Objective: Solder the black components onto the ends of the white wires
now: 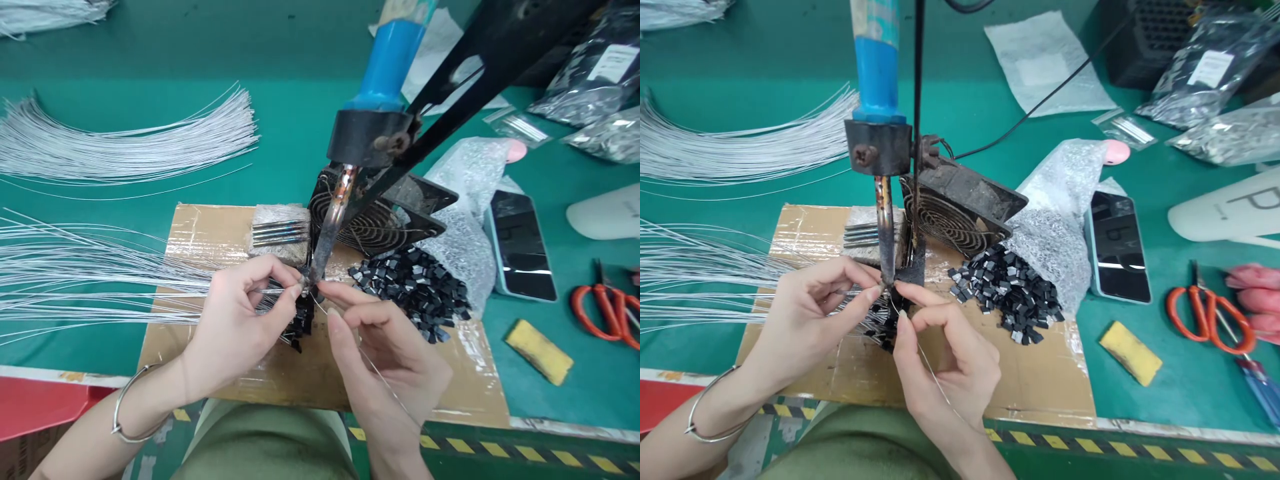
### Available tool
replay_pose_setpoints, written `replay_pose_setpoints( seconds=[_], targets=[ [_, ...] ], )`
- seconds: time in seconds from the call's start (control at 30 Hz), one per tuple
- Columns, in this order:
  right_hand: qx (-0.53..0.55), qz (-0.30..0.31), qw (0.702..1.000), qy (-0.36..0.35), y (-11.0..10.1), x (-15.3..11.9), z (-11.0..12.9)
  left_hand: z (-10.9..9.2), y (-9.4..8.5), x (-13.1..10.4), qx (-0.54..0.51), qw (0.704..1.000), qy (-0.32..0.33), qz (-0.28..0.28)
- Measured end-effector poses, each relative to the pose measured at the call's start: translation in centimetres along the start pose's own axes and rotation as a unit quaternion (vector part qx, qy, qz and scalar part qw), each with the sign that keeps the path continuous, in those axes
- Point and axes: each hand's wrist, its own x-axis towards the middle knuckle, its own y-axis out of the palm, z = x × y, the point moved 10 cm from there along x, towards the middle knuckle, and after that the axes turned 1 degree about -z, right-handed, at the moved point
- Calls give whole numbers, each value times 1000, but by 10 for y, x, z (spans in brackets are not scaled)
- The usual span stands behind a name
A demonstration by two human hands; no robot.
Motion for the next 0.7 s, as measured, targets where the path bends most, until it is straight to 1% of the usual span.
replay_pose_setpoints(
  seconds=[0.23, 0.47, 0.7],
  targets=[
    [-14, 8, 1000, -21, 0, -1, 1, -3, 2, -1, -16, 1000, 11, 2],
    [-3, -11, 1000, -18, 0, -2, 2, -6, 2, -2, -12, 1000, 17, 3],
    [-6, 1, 1000, -22, 0, -1, 0, -4, 2, -2, -9, 1000, 17, 2]
  ],
)
